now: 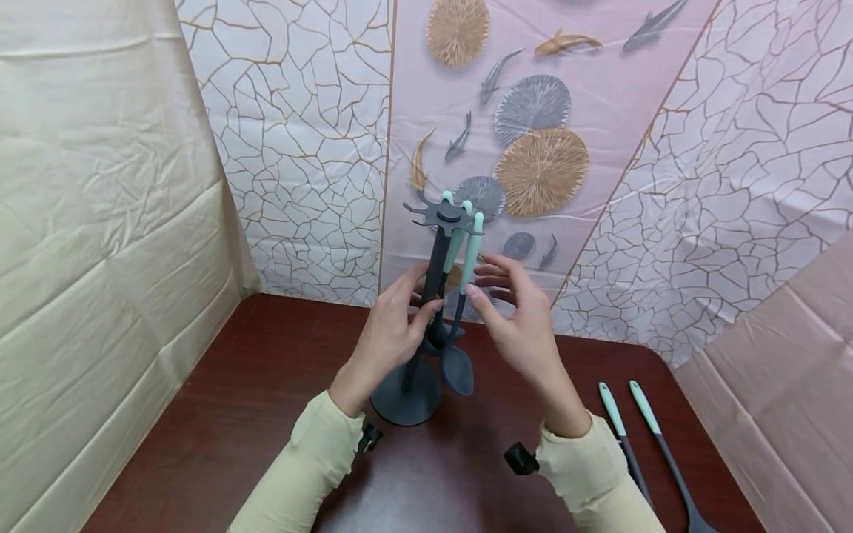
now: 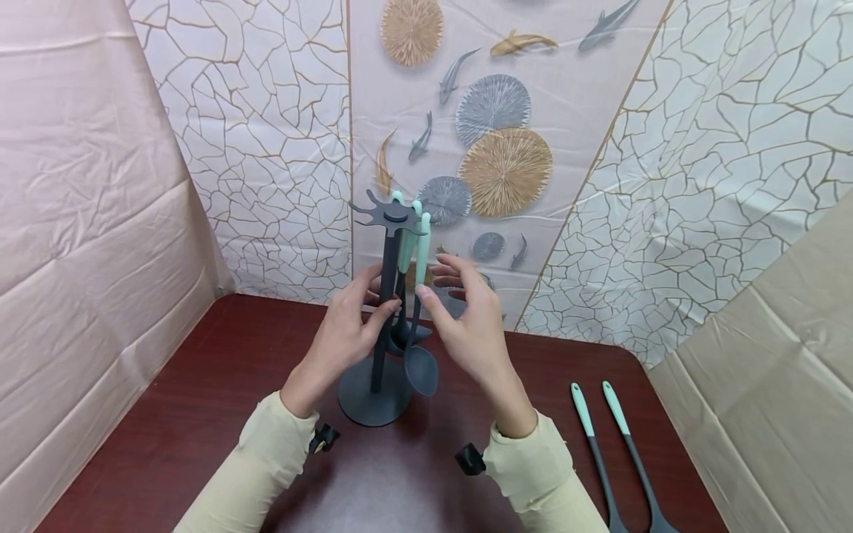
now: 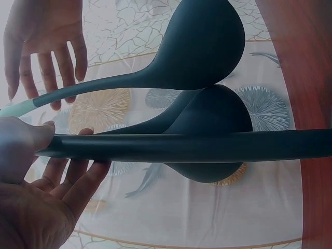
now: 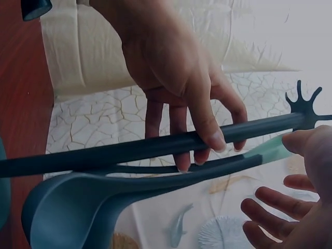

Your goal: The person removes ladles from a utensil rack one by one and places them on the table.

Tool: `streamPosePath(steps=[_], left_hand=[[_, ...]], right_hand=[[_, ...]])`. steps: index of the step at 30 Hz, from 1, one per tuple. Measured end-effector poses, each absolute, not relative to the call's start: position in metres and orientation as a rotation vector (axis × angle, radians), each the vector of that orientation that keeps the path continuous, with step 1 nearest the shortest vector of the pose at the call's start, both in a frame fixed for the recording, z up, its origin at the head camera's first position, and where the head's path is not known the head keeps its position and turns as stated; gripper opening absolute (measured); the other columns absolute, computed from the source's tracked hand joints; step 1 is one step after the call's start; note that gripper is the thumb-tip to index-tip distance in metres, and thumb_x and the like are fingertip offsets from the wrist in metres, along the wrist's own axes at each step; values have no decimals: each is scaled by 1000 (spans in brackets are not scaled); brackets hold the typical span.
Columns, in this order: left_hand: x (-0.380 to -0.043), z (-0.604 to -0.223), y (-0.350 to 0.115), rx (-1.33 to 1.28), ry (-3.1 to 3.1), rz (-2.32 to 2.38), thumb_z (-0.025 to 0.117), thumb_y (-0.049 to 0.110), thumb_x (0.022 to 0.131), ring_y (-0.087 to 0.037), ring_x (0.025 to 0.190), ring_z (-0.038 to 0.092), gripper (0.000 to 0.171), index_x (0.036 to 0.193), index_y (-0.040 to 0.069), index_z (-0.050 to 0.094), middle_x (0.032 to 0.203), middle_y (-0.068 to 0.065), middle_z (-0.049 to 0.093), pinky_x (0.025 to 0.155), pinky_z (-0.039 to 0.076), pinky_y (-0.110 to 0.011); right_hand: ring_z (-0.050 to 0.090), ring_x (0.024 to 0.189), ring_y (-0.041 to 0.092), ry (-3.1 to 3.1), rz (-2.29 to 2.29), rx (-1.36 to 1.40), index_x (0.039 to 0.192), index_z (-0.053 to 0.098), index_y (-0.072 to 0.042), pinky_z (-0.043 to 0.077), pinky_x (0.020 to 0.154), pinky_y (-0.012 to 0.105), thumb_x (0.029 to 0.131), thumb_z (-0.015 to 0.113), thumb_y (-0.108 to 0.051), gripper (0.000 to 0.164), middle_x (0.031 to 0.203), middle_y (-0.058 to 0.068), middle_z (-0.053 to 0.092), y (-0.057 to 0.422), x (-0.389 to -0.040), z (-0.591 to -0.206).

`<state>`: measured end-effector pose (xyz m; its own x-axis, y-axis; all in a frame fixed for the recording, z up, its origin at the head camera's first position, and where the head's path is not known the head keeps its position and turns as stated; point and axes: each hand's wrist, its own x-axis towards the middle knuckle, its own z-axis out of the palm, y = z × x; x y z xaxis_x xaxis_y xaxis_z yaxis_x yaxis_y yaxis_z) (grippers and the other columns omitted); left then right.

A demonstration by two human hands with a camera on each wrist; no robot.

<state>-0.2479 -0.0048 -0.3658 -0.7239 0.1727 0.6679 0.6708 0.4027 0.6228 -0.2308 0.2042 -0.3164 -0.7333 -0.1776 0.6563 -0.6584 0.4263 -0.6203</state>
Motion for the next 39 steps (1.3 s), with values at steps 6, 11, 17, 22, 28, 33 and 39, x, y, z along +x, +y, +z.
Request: streamPosePath(steps=[6, 11, 17, 22, 28, 33, 39], left_hand=[[-249, -367, -5, -719, -2153, -1301, 69, 20, 106, -21, 93, 77, 46, 149, 13, 53, 109, -7, 67, 81, 64, -39], [-249, -368, -4, -711, -2159, -1290, 69, 19, 105, -20, 93, 76, 47, 149, 13, 53, 109, -7, 67, 82, 64, -38], [-248, -368, -3, -715, -2148, -1279, 70, 19, 105, -18, 93, 75, 47, 148, 13, 54, 110, -6, 67, 83, 64, -35], [-249, -369, -4, -714, -2148, -1285, 70, 19, 105, -19, 93, 76, 46, 148, 13, 54, 109, -6, 67, 83, 64, -36], [-249, -369, -4, -713, -2140, -1296, 69, 20, 105, -21, 93, 77, 46, 148, 13, 53, 108, -7, 67, 82, 64, -40], [-249, -369, -4, -715, -2132, -1294, 70, 19, 105, -22, 93, 76, 47, 149, 12, 53, 108, -8, 67, 82, 64, -41], [-248, -370, -3, -714, -2133, -1300, 70, 18, 105, -22, 92, 76, 47, 149, 12, 53, 108, -8, 67, 82, 64, -42]], right_hand=[[71, 111, 26, -2149, 1330, 685, 144, 61, -14, 58, 98, 51, 101, 75, -19, 46, 127, 8, 70, 197, -230, -318], [71, 109, 22, -2122, 1371, 691, 145, 60, -15, 58, 97, 46, 101, 75, -16, 46, 125, 7, 70, 193, -231, -319], [71, 108, 22, -2078, 1364, 709, 146, 59, -15, 57, 95, 33, 102, 73, -13, 47, 122, 6, 71, 189, -232, -320], [72, 105, 23, -2071, 1343, 718, 144, 61, -11, 57, 92, 29, 102, 72, -9, 43, 117, 8, 72, 188, -234, -319], [73, 98, 21, -2090, 1308, 738, 139, 64, -9, 59, 85, 29, 102, 71, -9, 37, 110, 8, 72, 188, -237, -318], [73, 95, 19, -2134, 1265, 759, 133, 67, -6, 60, 78, 32, 104, 70, -11, 30, 106, 7, 71, 190, -238, -319], [72, 95, 17, -2162, 1263, 753, 128, 67, -6, 58, 75, 33, 104, 71, -14, 26, 106, 6, 71, 192, -238, -321]])
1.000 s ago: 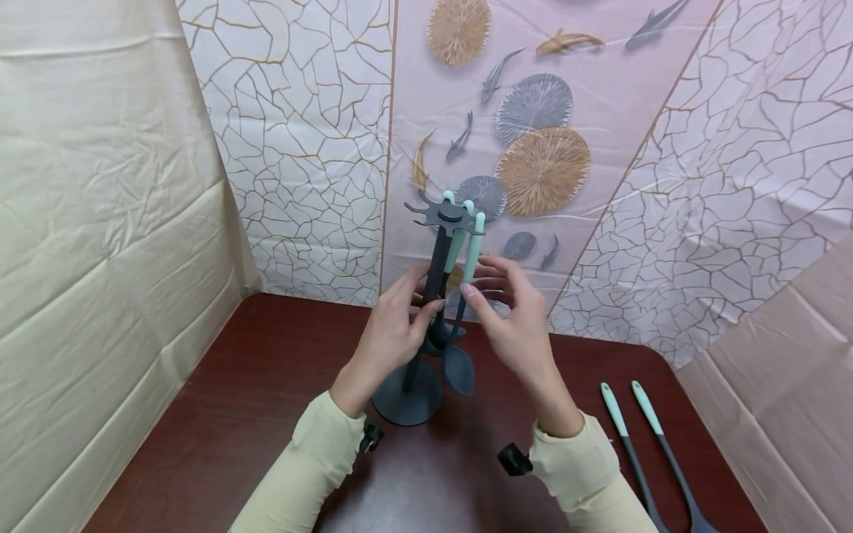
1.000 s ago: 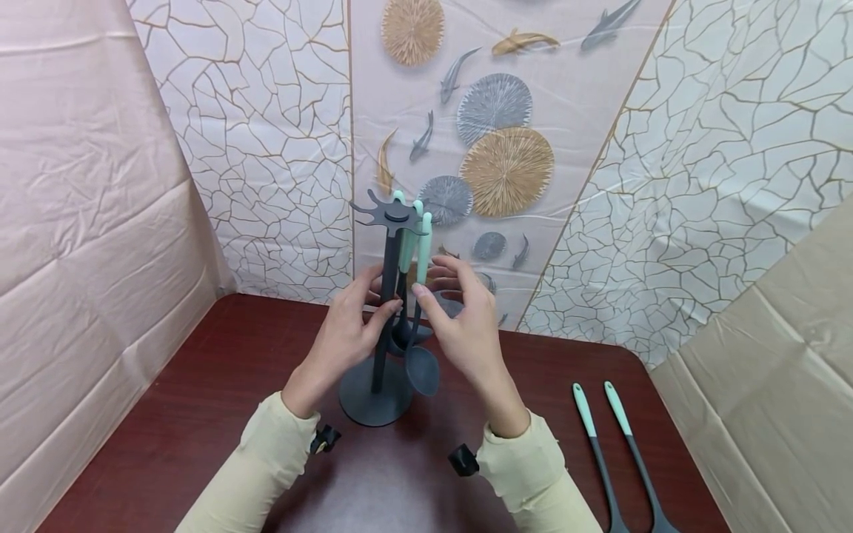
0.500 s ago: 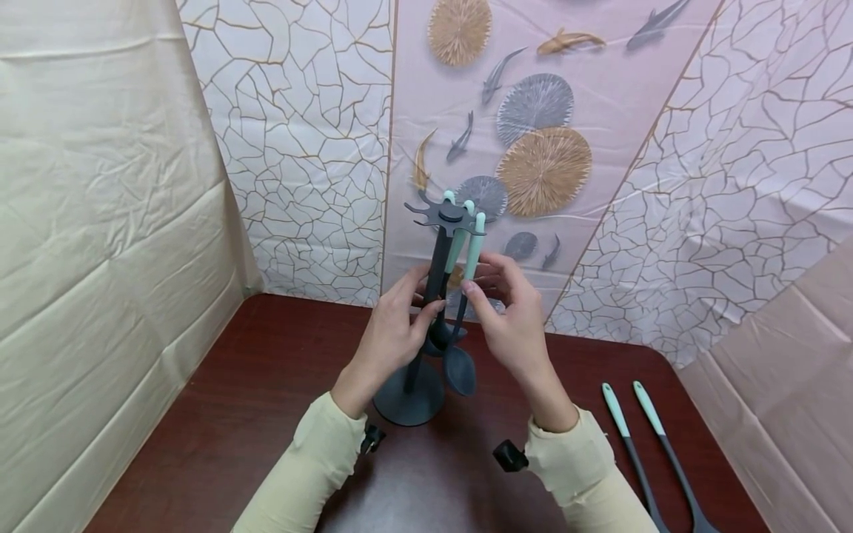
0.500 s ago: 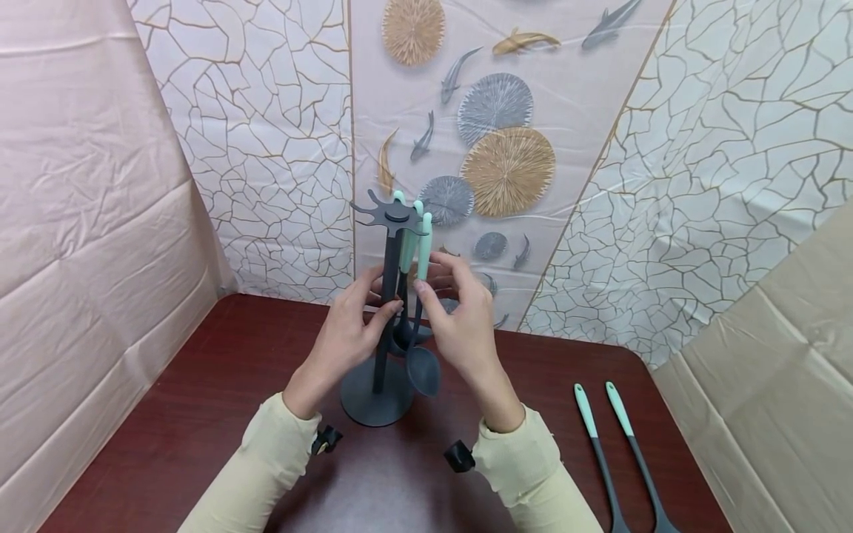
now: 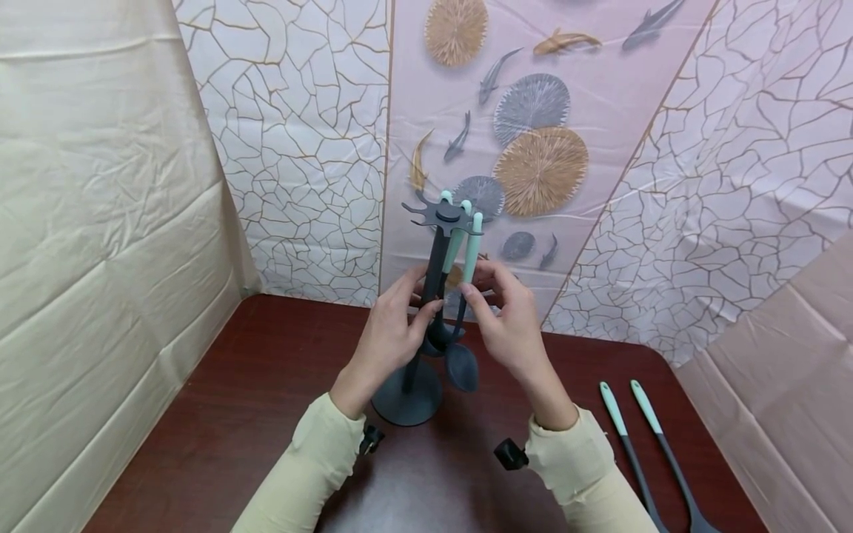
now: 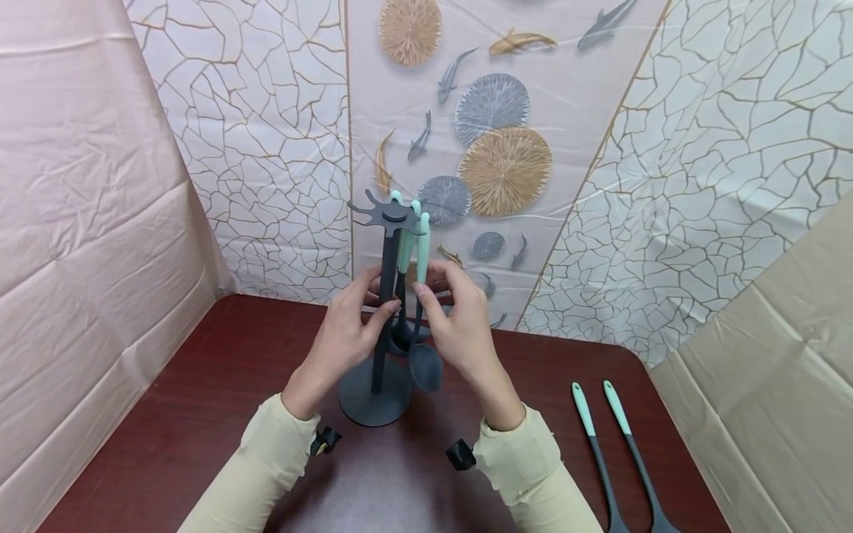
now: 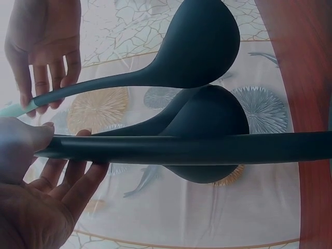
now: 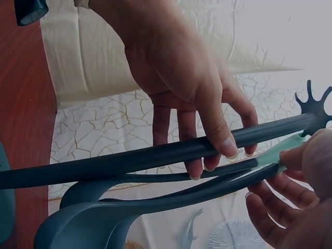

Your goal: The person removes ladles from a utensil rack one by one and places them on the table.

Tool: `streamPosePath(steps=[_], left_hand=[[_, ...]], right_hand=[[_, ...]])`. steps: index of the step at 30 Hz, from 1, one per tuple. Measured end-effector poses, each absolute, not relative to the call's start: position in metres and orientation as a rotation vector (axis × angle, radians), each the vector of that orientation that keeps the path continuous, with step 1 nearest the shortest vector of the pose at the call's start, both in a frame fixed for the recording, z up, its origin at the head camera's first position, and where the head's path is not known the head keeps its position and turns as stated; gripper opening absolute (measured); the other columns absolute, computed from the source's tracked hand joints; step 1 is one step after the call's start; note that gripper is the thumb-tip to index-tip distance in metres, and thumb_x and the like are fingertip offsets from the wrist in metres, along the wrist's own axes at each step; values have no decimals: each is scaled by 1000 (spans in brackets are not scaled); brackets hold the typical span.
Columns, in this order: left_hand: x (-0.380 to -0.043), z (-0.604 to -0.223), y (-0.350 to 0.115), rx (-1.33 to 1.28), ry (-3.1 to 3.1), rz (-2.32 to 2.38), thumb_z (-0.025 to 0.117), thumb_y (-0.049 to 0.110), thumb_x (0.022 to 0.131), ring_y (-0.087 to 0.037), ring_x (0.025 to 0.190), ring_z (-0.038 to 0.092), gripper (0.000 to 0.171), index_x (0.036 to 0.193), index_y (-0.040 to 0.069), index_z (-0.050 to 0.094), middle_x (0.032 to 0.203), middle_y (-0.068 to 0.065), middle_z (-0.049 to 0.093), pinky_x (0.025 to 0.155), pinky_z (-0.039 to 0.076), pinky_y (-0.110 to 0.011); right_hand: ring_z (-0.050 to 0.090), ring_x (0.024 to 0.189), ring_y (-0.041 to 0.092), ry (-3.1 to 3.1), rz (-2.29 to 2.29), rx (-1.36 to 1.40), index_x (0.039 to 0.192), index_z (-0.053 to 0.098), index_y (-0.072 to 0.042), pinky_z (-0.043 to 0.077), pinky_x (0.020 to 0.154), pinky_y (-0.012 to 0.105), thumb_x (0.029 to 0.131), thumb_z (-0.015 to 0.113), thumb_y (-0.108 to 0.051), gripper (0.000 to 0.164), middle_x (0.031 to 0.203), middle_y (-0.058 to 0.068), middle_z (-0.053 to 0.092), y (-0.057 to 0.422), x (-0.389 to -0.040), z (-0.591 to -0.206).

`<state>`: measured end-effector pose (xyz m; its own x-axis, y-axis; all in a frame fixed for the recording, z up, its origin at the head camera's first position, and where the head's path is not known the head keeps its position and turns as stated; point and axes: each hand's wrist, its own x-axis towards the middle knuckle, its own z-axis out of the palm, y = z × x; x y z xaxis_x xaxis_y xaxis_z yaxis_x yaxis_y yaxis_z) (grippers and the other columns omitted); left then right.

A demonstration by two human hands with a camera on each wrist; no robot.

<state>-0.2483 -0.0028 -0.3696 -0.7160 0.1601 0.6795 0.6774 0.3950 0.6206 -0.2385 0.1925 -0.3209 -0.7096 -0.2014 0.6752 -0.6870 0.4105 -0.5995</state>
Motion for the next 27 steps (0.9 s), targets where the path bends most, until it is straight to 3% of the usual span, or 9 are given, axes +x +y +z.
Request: streamPosePath(steps=[5, 12, 17, 27], left_hand=[[-248, -369, -3, -710, -2132, -1289, 70, 18, 105, -20, 91, 77, 47, 148, 12, 54, 108, -7, 67, 80, 64, -39], [-247, -370, -2, -705, -2129, -1311, 71, 18, 104, -22, 91, 77, 48, 149, 13, 54, 107, -9, 67, 81, 65, -44], [-247, -370, -2, -691, -2143, -1297, 70, 18, 105, -20, 91, 76, 47, 149, 13, 54, 107, -7, 67, 81, 64, -38], [-248, -371, -2, -691, -2141, -1285, 70, 20, 105, -20, 92, 76, 47, 148, 12, 54, 107, -7, 67, 82, 64, -37]], right_hand=[[71, 94, 18, -2170, 1269, 772, 124, 67, -3, 57, 73, 32, 104, 71, -13, 23, 106, 7, 71, 193, -239, -320], [70, 93, 17, -2183, 1273, 779, 122, 67, -3, 57, 71, 35, 104, 71, -13, 21, 105, 7, 71, 195, -240, -321], [70, 93, 18, -2173, 1262, 786, 121, 68, -4, 57, 72, 34, 104, 71, -12, 19, 105, 7, 71, 196, -239, -322], [71, 93, 18, -2178, 1200, 777, 121, 68, -5, 59, 75, 42, 104, 71, -13, 19, 106, 6, 72, 196, -237, -322]])
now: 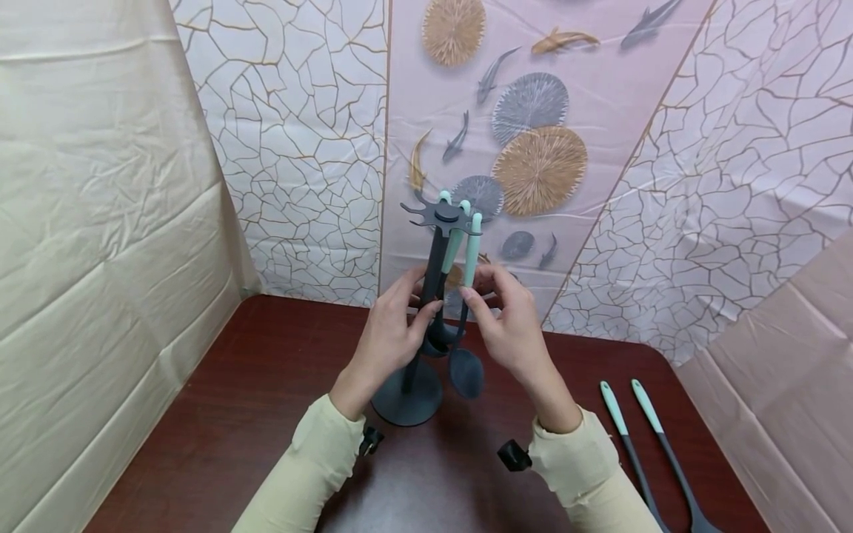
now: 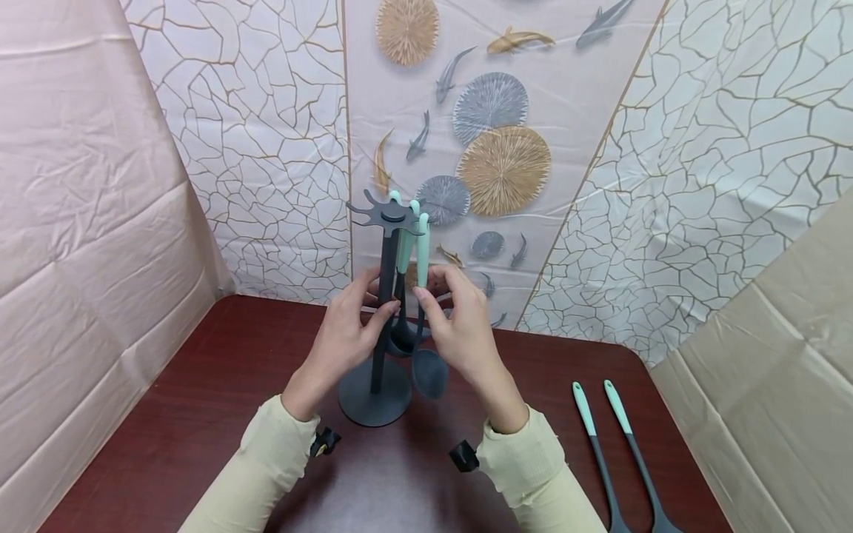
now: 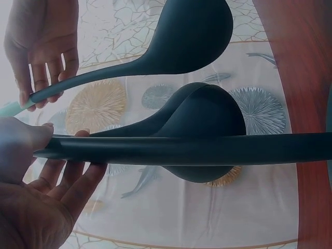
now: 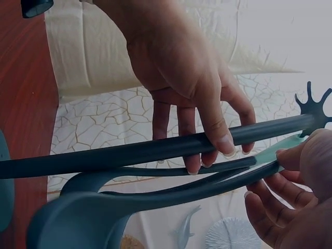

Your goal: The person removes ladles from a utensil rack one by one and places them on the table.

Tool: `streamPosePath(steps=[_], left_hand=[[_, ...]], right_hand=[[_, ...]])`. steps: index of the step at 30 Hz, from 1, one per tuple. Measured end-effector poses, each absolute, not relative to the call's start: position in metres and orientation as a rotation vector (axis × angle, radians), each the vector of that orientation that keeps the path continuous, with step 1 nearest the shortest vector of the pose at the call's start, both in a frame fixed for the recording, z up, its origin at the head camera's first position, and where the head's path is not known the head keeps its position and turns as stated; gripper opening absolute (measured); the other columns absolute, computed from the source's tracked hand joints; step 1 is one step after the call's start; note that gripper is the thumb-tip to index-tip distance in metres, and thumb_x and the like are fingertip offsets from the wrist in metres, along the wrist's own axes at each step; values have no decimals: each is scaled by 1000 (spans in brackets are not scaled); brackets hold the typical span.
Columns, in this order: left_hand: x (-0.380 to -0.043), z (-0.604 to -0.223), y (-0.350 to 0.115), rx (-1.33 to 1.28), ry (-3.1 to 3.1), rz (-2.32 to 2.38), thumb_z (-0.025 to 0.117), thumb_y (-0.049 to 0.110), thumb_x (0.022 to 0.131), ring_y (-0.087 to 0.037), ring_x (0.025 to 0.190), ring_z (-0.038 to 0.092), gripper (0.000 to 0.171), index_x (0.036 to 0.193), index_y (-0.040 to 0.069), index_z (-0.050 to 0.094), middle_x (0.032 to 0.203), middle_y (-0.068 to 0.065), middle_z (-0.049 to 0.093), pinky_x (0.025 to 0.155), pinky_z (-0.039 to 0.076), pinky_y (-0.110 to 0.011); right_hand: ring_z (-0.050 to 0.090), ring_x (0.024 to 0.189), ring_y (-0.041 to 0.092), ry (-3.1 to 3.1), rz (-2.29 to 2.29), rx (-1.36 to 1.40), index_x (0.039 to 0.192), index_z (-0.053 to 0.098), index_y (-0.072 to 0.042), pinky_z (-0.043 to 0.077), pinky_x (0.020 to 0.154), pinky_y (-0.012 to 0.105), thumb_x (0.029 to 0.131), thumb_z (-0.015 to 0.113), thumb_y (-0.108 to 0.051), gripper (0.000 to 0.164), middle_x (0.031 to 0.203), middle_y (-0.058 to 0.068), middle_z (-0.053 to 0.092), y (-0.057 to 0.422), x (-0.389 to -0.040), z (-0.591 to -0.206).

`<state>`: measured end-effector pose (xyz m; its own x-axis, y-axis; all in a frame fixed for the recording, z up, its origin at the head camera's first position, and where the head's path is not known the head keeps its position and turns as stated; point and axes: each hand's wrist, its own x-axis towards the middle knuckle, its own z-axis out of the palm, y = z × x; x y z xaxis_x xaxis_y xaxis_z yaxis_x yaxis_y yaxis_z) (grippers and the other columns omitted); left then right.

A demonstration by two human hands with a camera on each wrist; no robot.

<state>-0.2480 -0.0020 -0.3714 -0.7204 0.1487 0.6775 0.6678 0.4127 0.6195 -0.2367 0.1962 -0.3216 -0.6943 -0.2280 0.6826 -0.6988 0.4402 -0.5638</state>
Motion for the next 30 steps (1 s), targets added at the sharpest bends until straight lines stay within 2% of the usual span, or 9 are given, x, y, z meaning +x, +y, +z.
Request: streamPosePath(steps=[9, 14, 18, 21, 30], left_hand=[[-248, -373, -2, -691, -2142, -1281, 70, 20, 105, -19, 92, 76, 47, 149, 12, 54, 107, -6, 67, 82, 64, -36], [-248, -374, -2, -696, -2129, -1302, 71, 19, 105, -23, 92, 77, 48, 149, 11, 54, 107, -9, 67, 79, 65, -43], [-248, -374, -2, -684, -2135, -1291, 71, 20, 105, -23, 93, 77, 49, 149, 11, 54, 107, -8, 68, 79, 65, -42], [-248, -373, -2, -671, -2146, -1272, 71, 21, 105, -21, 94, 76, 49, 149, 11, 54, 107, -6, 68, 80, 64, -38], [-249, -374, -2, -674, -2137, -1272, 71, 22, 104, -21, 94, 76, 49, 149, 11, 54, 106, -7, 68, 81, 64, -38]], right_hand=[[71, 92, 20, -2162, 1143, 774, 123, 70, -7, 61, 77, 42, 103, 71, -11, 20, 106, 7, 72, 199, -237, -323], [69, 93, 19, -2187, 1219, 779, 123, 71, -6, 58, 77, 31, 104, 70, -10, 20, 105, 6, 72, 205, -236, -322], [68, 92, 19, -2191, 1268, 785, 122, 70, -5, 57, 75, 26, 103, 70, -9, 19, 105, 7, 72, 207, -236, -319], [68, 91, 19, -2184, 1278, 790, 121, 71, -5, 57, 74, 25, 103, 70, -9, 18, 103, 6, 72, 207, -235, -319], [68, 90, 20, -2168, 1342, 759, 120, 71, -7, 56, 75, 28, 104, 70, -10, 16, 104, 5, 72, 208, -235, -319]])
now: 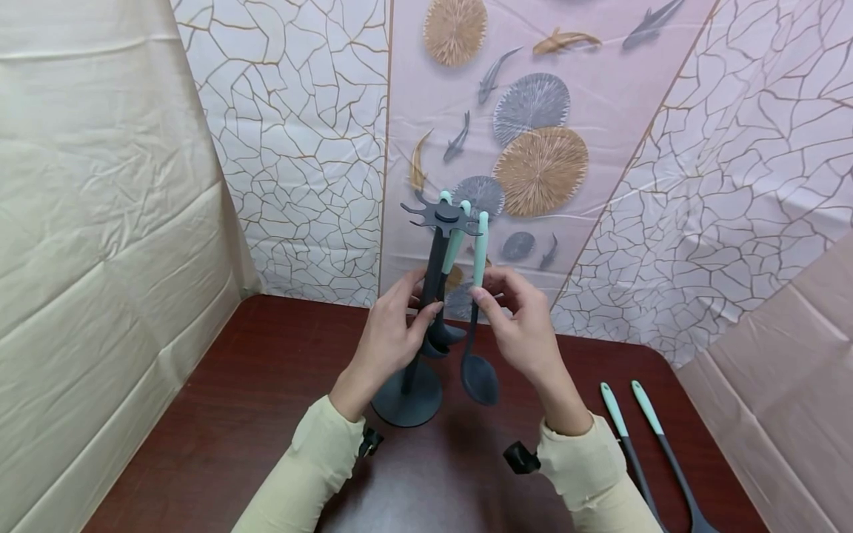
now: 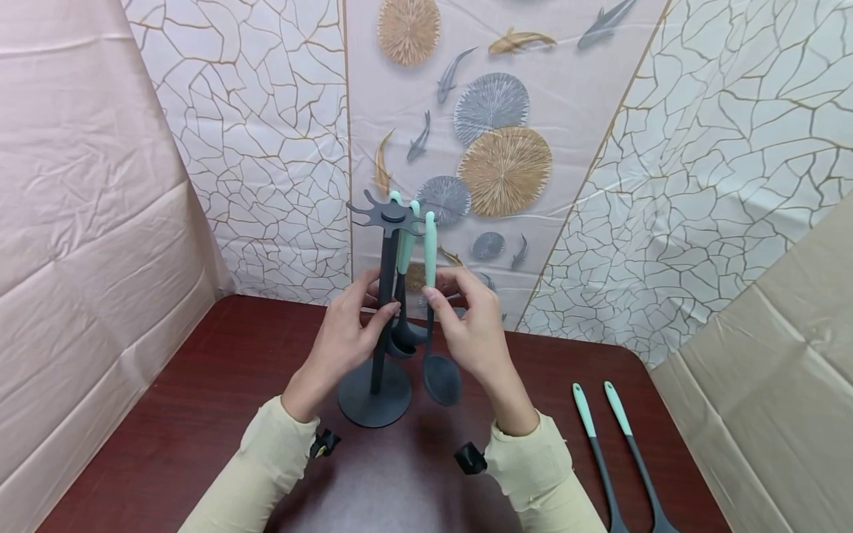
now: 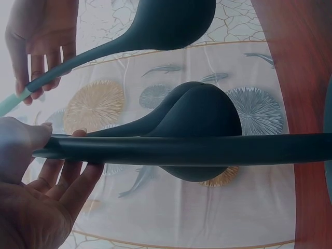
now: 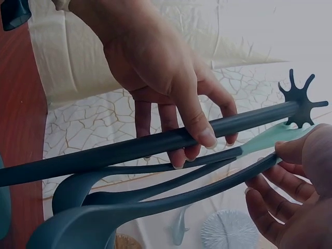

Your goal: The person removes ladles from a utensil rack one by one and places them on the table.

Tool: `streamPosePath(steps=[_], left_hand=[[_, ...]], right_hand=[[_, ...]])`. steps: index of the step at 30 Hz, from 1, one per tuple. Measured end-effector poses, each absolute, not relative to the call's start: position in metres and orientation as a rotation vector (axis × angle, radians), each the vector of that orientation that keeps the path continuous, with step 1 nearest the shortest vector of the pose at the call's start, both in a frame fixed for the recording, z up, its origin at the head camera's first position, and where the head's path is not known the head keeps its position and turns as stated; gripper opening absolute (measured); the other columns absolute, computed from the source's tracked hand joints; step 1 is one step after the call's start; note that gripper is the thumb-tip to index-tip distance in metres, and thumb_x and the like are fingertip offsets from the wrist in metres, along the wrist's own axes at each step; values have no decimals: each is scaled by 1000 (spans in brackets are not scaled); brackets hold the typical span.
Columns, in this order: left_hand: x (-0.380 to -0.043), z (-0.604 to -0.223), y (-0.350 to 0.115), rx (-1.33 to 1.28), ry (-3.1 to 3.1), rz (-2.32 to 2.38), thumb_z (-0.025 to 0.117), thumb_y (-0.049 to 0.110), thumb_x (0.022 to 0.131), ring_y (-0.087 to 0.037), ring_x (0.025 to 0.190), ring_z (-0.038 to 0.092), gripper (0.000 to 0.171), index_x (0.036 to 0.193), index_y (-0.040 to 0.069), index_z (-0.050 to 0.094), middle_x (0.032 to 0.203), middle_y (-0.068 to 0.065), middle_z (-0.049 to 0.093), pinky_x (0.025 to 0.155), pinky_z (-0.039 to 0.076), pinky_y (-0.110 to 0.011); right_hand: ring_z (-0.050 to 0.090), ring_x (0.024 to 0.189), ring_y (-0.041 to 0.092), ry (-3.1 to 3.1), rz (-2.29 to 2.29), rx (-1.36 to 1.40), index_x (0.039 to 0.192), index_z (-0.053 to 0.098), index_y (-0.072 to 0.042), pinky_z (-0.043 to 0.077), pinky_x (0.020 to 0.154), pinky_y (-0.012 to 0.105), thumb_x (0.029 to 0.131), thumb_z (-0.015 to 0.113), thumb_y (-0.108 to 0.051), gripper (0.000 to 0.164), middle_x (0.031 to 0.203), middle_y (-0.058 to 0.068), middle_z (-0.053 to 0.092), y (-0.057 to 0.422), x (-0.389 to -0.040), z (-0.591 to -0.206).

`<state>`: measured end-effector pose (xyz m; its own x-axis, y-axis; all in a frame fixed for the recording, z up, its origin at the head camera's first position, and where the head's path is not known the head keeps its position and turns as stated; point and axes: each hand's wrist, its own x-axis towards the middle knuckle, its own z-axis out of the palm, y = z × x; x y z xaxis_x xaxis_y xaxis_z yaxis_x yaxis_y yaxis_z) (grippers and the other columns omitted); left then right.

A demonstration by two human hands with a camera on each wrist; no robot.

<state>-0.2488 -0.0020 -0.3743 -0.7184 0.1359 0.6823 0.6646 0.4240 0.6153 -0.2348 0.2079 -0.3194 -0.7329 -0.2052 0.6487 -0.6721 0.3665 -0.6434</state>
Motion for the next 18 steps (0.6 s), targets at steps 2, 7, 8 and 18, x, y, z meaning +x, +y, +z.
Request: streamPosePath(steps=[2, 7, 8, 18], left_hand=[[-249, -375, -2, -676, -2134, -1281, 72, 22, 104, -20, 93, 76, 50, 149, 11, 54, 106, -7, 68, 81, 64, -39], [-250, -376, -2, -674, -2131, -1281, 72, 22, 104, -20, 92, 76, 50, 149, 11, 54, 105, -6, 68, 82, 64, -38], [-250, -375, -2, -674, -2131, -1279, 72, 22, 104, -20, 92, 76, 50, 149, 11, 54, 105, -6, 68, 82, 64, -37], [-249, -375, -2, -675, -2126, -1280, 72, 23, 104, -22, 93, 76, 50, 149, 11, 55, 104, -7, 68, 82, 64, -41]], right_hand=[[68, 90, 19, -2170, 1343, 751, 120, 71, -8, 56, 75, 28, 104, 70, -11, 17, 105, 4, 72, 209, -235, -320], [69, 92, 19, -2171, 1347, 746, 122, 72, -9, 56, 76, 28, 104, 70, -11, 18, 107, 3, 72, 211, -234, -319], [69, 93, 19, -2170, 1350, 746, 122, 72, -9, 56, 76, 28, 104, 70, -11, 18, 107, 3, 73, 211, -234, -320], [68, 91, 20, -2159, 1372, 733, 122, 71, -8, 55, 76, 26, 105, 69, -12, 18, 107, 4, 72, 214, -233, -319]])
